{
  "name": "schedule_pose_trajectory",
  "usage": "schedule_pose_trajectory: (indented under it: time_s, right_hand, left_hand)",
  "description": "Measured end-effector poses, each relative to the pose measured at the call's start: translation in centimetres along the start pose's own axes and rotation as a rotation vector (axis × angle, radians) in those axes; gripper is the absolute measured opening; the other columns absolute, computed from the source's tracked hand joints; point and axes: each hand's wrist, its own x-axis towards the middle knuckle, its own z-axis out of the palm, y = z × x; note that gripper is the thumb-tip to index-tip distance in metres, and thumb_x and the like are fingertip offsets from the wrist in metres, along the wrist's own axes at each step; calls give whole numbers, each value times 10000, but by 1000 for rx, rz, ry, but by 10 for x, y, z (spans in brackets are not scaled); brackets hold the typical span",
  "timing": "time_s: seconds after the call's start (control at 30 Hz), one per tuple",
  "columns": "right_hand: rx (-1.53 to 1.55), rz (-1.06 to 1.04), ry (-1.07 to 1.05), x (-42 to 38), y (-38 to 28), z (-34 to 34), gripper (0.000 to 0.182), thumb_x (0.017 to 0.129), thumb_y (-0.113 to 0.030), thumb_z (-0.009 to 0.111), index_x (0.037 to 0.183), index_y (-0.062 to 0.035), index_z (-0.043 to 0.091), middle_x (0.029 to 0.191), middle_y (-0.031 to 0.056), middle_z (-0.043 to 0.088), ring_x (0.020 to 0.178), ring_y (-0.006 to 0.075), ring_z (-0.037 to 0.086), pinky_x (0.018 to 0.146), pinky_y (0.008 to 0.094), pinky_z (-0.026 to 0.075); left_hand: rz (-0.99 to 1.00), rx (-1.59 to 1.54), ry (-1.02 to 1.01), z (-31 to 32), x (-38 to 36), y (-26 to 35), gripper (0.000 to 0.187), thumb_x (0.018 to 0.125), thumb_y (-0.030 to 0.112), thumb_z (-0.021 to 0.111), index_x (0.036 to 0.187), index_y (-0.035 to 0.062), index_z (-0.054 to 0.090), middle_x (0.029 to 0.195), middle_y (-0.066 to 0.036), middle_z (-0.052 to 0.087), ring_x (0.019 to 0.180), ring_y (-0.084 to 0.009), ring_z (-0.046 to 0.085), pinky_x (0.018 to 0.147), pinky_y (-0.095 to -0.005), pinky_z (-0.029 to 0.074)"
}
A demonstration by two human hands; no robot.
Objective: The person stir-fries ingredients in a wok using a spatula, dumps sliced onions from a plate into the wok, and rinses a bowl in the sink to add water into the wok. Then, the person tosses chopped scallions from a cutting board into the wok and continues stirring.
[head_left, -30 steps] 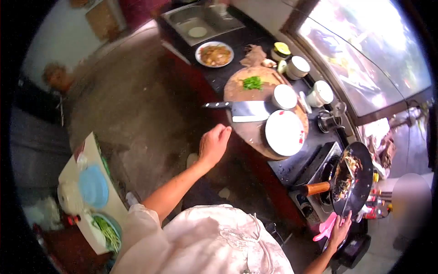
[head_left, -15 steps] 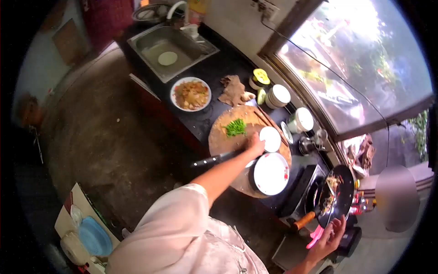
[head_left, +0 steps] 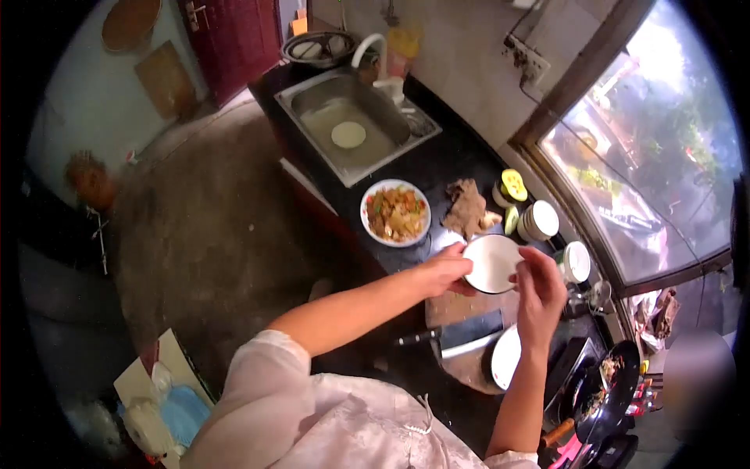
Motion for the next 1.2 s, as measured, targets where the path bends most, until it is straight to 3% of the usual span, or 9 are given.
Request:
schedule_pose_trajectory:
  time_s: [0.1, 0.27, 0.43, 0.67, 0.83, 0.9, 1.0, 1.07, 1.2]
  right_hand:
    - [13, 89, -93, 68, 39, 62, 242, 941, -22, 595, 1176, 8, 640, 1003, 64, 687, 822, 118, 635, 696, 255, 524]
    - [-195, 145, -238, 175, 98, 199, 228, 893, -84, 640, 1107, -13, 670, 788, 49, 664, 642, 91, 573, 574, 260, 473]
    - [203, 407, -330, 277, 118, 333, 233, 912, -177, 673, 1096, -35, 673, 761, 16, 618, 599, 105, 565, 510, 270, 444]
    - [468, 668, -349, 394, 157, 463, 433, 961, -423, 584, 1292, -146, 553, 1119, 44, 596, 977, 184, 608, 787, 390, 488]
    - [577, 691, -195, 419, 151, 508, 501, 1009, -464, 471, 1403, -155, 486, 1312, 74, 556, 1198, 238, 468, 984, 481, 408]
    - [630, 642, -247, 438, 178, 516, 479, 1028, -436, 437, 1400, -138, 493, 1333, 76, 553, 1217, 249, 473, 1024, 462, 393]
    - [613, 483, -265, 457, 219, 516, 392, 1037, -281, 457, 1309, -8, 527, 991, 125, 581, 890, 223, 530, 814, 385, 468]
    - [912, 600, -175, 454, 203, 514, 382, 1029, -256, 483, 1303, 7, 527, 968, 118, 579, 882, 221, 534, 814, 390, 469]
    - [663, 649, -53, 443, 144, 508, 443, 1014, -258, 499, 1352, 28, 506, 1116, 164, 629, 1016, 272, 586, 915, 382, 476]
  left_hand:
    - [58, 97, 102, -84, -20, 66, 546, 836, 94, 559, 1360, 86, 407, 1261, -127, 551, 1034, -315, 646, 727, -471, 612]
    - [223, 7, 457, -239, -2, 159, 728, 765, 68, 587, 1437, 87, 306, 1312, -205, 500, 971, -386, 656, 736, -475, 625]
    - [331, -156, 623, -339, 32, 251, 707, 753, 79, 618, 1401, 130, 340, 1340, -198, 449, 903, -367, 634, 727, -424, 601]
    - [319, -269, 586, -397, 90, 304, 691, 754, 74, 631, 1377, 162, 344, 1316, -184, 460, 909, -346, 613, 744, -420, 587]
    - [279, -285, 566, -416, 114, 309, 694, 757, 73, 659, 1374, 121, 344, 1214, -183, 537, 927, -326, 626, 722, -409, 599]
    - [300, -295, 527, -419, 120, 313, 706, 759, 73, 662, 1382, 118, 335, 1221, -186, 536, 930, -330, 630, 713, -404, 602]
    - [282, -318, 498, -422, 128, 319, 723, 758, 69, 670, 1394, 119, 329, 1235, -190, 532, 937, -335, 634, 706, -401, 605]
    - [244, -335, 484, -422, 134, 321, 734, 758, 66, 676, 1401, 121, 327, 1246, -193, 529, 943, -339, 635, 702, -400, 606]
    - [257, -310, 482, -423, 139, 322, 728, 792, 49, 636, 1425, 124, 284, 1164, -203, 539, 923, -358, 630, 756, -437, 608]
